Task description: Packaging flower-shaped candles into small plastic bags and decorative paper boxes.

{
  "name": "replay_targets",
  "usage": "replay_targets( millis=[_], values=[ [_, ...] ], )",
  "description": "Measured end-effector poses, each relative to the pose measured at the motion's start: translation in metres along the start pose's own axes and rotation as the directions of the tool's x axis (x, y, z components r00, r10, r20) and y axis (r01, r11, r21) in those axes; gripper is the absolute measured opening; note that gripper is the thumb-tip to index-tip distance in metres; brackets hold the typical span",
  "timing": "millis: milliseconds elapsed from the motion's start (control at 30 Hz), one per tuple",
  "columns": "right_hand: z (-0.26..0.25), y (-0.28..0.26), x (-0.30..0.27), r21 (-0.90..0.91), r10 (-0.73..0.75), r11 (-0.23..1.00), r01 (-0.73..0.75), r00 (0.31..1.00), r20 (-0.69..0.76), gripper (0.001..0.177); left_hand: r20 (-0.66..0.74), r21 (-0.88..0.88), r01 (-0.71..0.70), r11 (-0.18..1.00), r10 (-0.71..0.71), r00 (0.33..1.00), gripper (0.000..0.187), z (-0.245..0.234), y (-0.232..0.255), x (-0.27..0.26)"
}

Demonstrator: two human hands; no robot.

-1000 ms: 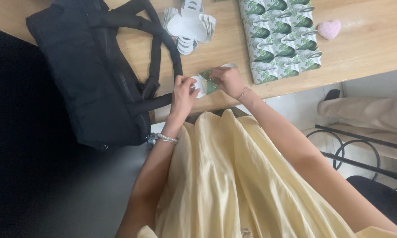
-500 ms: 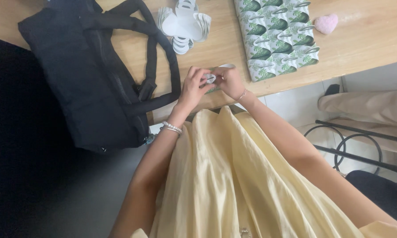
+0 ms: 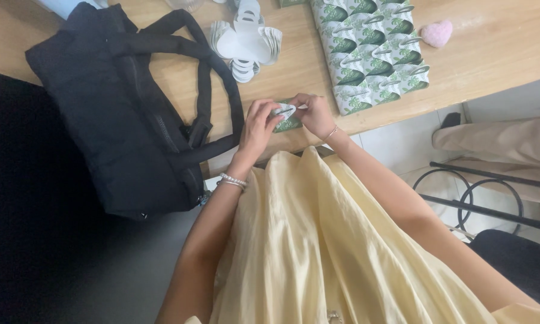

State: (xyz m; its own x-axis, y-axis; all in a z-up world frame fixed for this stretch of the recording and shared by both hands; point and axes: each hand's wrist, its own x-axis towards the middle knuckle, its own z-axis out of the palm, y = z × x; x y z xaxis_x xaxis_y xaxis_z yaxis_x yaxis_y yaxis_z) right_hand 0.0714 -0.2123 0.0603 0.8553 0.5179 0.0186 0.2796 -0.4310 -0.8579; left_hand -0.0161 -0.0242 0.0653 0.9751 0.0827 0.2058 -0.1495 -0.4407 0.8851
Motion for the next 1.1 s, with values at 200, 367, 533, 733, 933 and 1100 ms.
replay_targets(
  millis=[200, 367, 533, 733, 933, 1100],
  values=[
    [-0.001, 0.000, -0.003, 0.069, 0.058, 0.996, -0.058, 0.998, -0.003, 0.044, 0.015, 0.232, -0.114, 0.966, 0.113, 0.993, 0.024, 0.009, -0.007, -0.003],
    [-0.006, -0.025, -0.011, 0.081, 0.045, 0.996, -0.045, 0.999, -0.002, 0.058, 0.049, 0.300, -0.120, 0.946, 0.110, 0.993, 0.022, 0.013, -0.003, 0.003],
    [-0.016, -0.038, -0.029, 0.100, -0.020, 0.994, 0.034, 0.990, -0.140, 0.056, 0.052, 0.261, -0.047, 0.964, 0.034, 0.998, 0.014, 0.013, -0.001, 0.009],
    [-0.038, 0.000, -0.034, 0.003, 0.205, 0.973, -0.230, 0.862, -0.464, 0.028, 0.029, 0.184, 0.027, 0.983, -0.033, 0.999, 0.016, 0.013, -0.005, 0.017],
    [-0.020, 0.032, -0.033, 0.004, 0.286, 0.957, -0.291, 0.940, -0.187, 0.051, 0.031, 0.199, 0.048, 0.979, -0.055, 0.998, 0.020, 0.021, -0.020, 0.011],
    [-0.019, 0.030, -0.031, -0.076, 0.255, 0.956, -0.283, 0.931, -0.262, 0.036, -0.037, 0.041, 0.066, 0.997, -0.065, 0.997, 0.023, 0.025, -0.031, 0.008]
  ],
)
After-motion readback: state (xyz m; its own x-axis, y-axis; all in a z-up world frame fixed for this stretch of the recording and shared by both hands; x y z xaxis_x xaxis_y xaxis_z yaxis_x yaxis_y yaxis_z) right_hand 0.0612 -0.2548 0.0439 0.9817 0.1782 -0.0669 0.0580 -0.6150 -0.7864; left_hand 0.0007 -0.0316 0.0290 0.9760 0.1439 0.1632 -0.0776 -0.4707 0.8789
